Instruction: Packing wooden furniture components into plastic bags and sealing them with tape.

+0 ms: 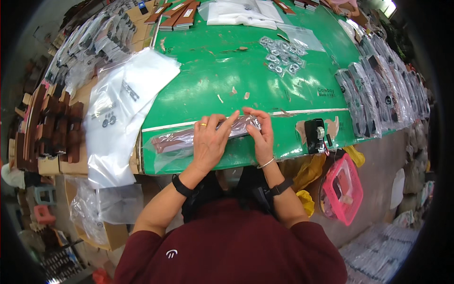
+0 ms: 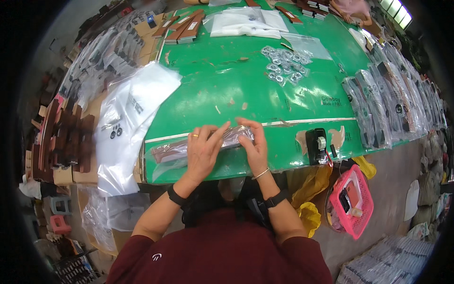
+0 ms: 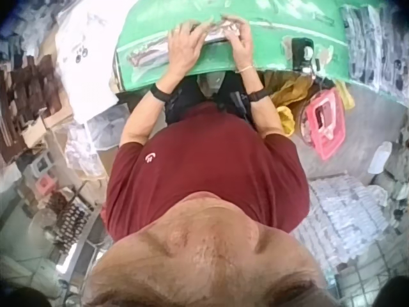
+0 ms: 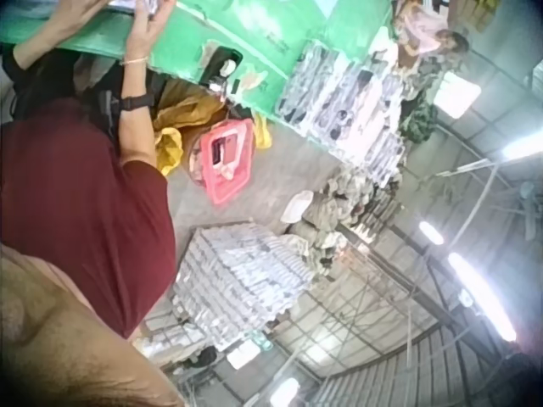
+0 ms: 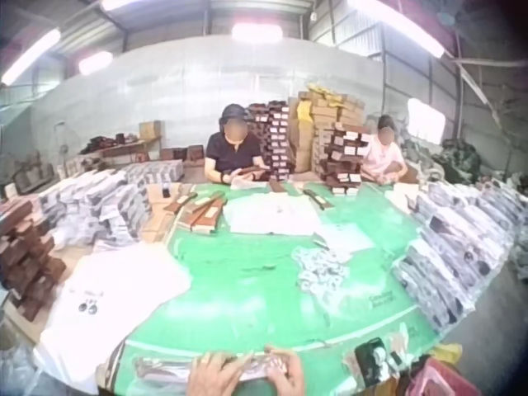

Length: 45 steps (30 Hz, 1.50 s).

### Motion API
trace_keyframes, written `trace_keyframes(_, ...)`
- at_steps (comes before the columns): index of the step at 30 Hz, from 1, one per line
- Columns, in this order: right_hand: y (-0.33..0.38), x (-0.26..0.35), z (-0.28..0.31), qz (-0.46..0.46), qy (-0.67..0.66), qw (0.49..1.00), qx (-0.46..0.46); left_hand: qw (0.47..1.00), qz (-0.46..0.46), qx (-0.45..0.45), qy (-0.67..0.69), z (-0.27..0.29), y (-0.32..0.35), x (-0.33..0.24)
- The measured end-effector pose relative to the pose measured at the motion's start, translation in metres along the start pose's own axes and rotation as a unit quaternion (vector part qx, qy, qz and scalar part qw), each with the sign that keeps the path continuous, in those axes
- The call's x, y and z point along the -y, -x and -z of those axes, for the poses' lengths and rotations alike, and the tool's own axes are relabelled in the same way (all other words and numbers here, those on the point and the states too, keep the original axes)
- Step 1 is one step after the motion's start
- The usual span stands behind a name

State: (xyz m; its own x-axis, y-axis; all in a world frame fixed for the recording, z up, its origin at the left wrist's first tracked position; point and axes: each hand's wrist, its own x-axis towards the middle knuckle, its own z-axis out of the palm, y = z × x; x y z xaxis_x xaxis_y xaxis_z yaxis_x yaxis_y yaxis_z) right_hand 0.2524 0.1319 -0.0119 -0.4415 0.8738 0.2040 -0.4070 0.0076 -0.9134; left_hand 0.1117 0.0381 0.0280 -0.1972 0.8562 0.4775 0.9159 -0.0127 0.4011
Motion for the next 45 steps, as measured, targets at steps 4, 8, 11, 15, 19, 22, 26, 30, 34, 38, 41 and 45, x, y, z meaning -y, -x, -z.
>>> trace_keyframes(4,-0.005,-0.008,0.008,0.025,0.051,0.998,0.027,0.996,-0.074,0.009,-0.047,-0.001,-0.003,0.005)
trace_keyframes(8,-0.007,-0.010,0.009,0.018,0.070,0.996,0.046,0.987,-0.141,0.023,-0.078,0.004,-0.005,0.013)
trace_keyframes(11,-0.009,-0.008,0.009,0.033,0.098,0.993,0.055,0.983,-0.165,0.010,-0.074,0.002,-0.004,0.015)
trace_keyframes(15,-0.009,-0.006,0.011,0.039,0.117,0.991,0.049,0.984,-0.164,0.020,-0.062,-0.005,-0.004,0.019)
trace_keyframes(19,-0.012,-0.017,0.015,0.061,0.106,0.992,0.040,0.989,-0.143,0.036,-0.013,0.005,-0.005,0.010)
trace_keyframes(22,-0.012,-0.013,0.018,0.047,0.102,0.992,0.059,0.987,-0.151,0.040,-0.042,0.004,-0.002,0.007)
trace_keyframes(26,0.007,0.025,0.048,0.133,0.182,0.973,-0.038,0.988,-0.140,0.038,-0.054,-0.002,0.003,0.010)
trace_keyframes(30,0.051,0.103,0.122,0.166,0.491,0.828,-0.214,0.989,-0.135,0.026,-0.060,-0.006,0.006,-0.004)
trace_keyframes(34,0.055,0.103,0.167,0.103,0.618,0.754,-0.197,0.987,-0.154,0.029,-0.039,-0.028,-0.004,-0.027)
trace_keyframes(38,0.049,0.095,0.176,0.059,0.643,0.734,-0.210,0.984,-0.172,0.015,-0.033,-0.043,-0.014,-0.053)
trace_keyframes(41,0.046,0.094,0.176,0.057,0.646,0.731,-0.212,0.984,-0.171,0.017,-0.036,-0.045,-0.013,-0.054)
trace_keyframes(45,0.041,0.082,0.186,0.026,0.537,0.808,-0.241,0.985,-0.170,0.015,-0.037,-0.045,-0.015,-0.053)
